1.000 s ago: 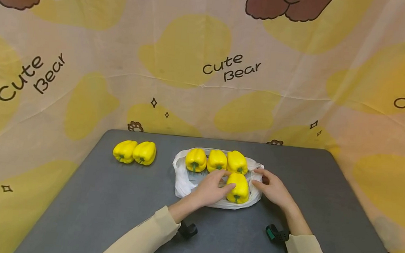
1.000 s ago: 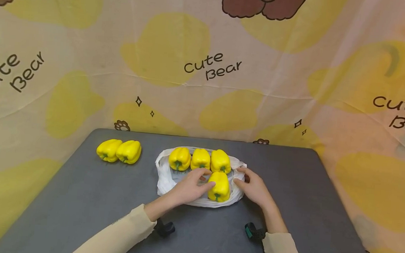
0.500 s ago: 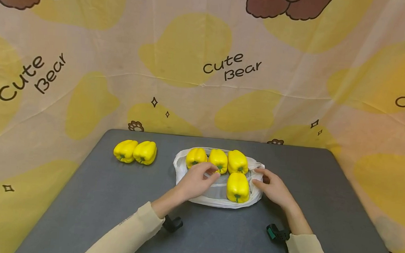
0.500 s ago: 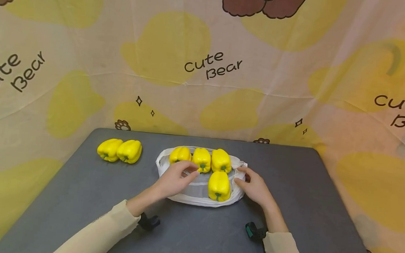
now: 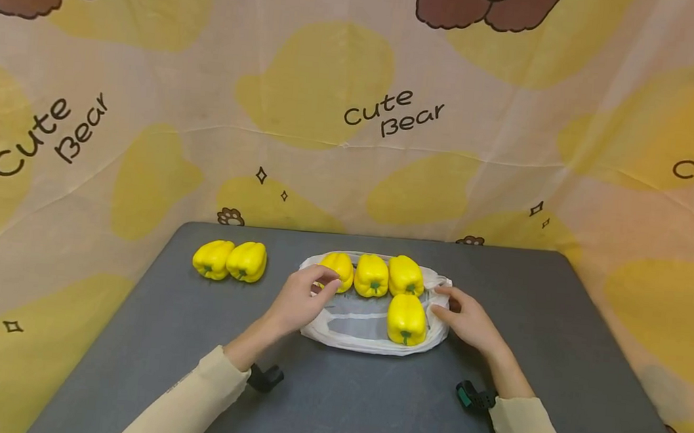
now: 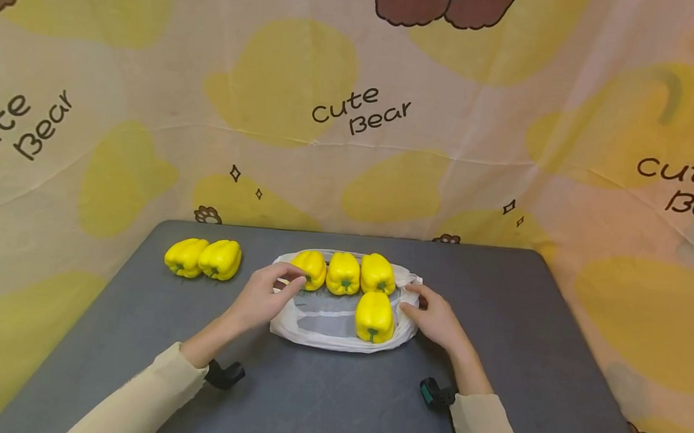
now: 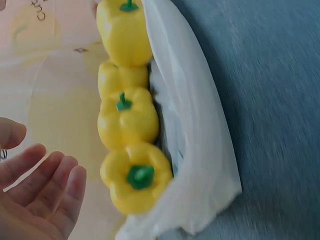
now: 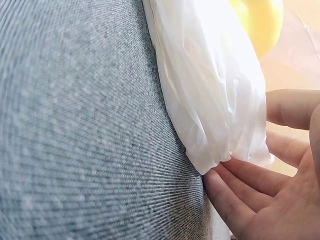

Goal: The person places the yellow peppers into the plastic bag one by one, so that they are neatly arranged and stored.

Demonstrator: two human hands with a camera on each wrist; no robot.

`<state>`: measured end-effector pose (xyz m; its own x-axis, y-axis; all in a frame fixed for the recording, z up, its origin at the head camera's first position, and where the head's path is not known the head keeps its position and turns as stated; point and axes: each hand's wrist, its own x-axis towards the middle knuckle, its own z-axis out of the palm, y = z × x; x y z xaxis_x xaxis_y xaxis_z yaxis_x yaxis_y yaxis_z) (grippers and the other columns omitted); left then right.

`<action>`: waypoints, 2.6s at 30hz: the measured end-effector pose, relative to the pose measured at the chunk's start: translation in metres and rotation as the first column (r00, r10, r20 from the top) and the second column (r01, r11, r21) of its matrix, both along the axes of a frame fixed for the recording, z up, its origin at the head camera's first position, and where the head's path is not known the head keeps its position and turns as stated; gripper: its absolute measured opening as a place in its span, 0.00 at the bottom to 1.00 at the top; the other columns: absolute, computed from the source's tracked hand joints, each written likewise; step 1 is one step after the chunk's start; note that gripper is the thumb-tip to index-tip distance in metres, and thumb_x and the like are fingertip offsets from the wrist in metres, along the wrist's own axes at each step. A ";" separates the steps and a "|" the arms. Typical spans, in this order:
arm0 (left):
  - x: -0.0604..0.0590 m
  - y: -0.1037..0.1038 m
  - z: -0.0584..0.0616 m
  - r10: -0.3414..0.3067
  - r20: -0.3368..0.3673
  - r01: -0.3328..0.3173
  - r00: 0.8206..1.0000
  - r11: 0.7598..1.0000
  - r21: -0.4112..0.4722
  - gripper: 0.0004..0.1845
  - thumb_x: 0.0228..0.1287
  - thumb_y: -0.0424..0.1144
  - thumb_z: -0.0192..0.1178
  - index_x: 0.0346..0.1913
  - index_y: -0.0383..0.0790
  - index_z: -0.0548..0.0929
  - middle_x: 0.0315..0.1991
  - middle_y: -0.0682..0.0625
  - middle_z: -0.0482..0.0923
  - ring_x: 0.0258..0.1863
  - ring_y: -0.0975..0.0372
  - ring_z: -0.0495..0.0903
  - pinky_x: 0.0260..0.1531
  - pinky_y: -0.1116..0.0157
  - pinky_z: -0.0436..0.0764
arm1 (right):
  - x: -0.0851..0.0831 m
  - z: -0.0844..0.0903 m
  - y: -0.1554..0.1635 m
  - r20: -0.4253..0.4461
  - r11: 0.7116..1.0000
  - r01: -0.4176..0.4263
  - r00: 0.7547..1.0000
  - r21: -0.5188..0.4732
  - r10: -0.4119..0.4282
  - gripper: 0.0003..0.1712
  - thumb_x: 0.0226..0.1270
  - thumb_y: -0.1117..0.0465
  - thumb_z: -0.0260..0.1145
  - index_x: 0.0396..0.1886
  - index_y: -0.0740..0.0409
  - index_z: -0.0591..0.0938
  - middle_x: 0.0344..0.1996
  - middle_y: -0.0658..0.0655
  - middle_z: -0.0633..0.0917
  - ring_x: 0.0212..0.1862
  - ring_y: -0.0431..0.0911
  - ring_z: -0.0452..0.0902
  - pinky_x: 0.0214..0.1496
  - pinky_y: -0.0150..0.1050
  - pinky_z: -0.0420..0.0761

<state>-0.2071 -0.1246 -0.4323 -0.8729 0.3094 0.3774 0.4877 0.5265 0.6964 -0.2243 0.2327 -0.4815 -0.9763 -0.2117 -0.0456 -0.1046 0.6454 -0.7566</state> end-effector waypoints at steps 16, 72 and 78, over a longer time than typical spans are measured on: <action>-0.010 -0.060 0.004 0.166 -0.016 -0.166 0.986 0.985 0.041 0.12 0.73 0.38 0.62 0.50 0.33 0.85 0.44 0.44 0.85 0.44 0.52 0.84 0.47 0.50 0.85 | -0.001 -0.001 0.000 0.007 1.000 0.001 1.000 0.001 -0.001 0.32 0.74 0.48 0.64 0.71 0.60 0.74 0.67 0.70 0.74 0.61 0.62 0.73 0.63 0.62 0.74; -0.050 -0.142 -0.025 0.538 0.079 -0.540 0.839 0.842 -0.005 0.20 0.67 0.36 0.67 0.56 0.26 0.80 0.52 0.33 0.75 0.52 0.42 0.75 0.57 0.45 0.74 | 0.001 0.001 -0.001 -0.001 1.000 -0.002 1.000 -0.005 0.002 0.32 0.74 0.50 0.65 0.70 0.62 0.74 0.66 0.70 0.74 0.58 0.60 0.73 0.62 0.61 0.75; -0.049 -0.140 -0.026 0.521 0.069 -0.520 0.851 0.853 -0.029 0.21 0.67 0.37 0.68 0.57 0.26 0.80 0.53 0.33 0.75 0.54 0.43 0.74 0.58 0.45 0.73 | 0.002 0.001 -0.001 -0.006 1.000 -0.005 1.000 -0.009 0.005 0.31 0.74 0.50 0.65 0.69 0.62 0.74 0.66 0.71 0.75 0.57 0.59 0.73 0.61 0.59 0.75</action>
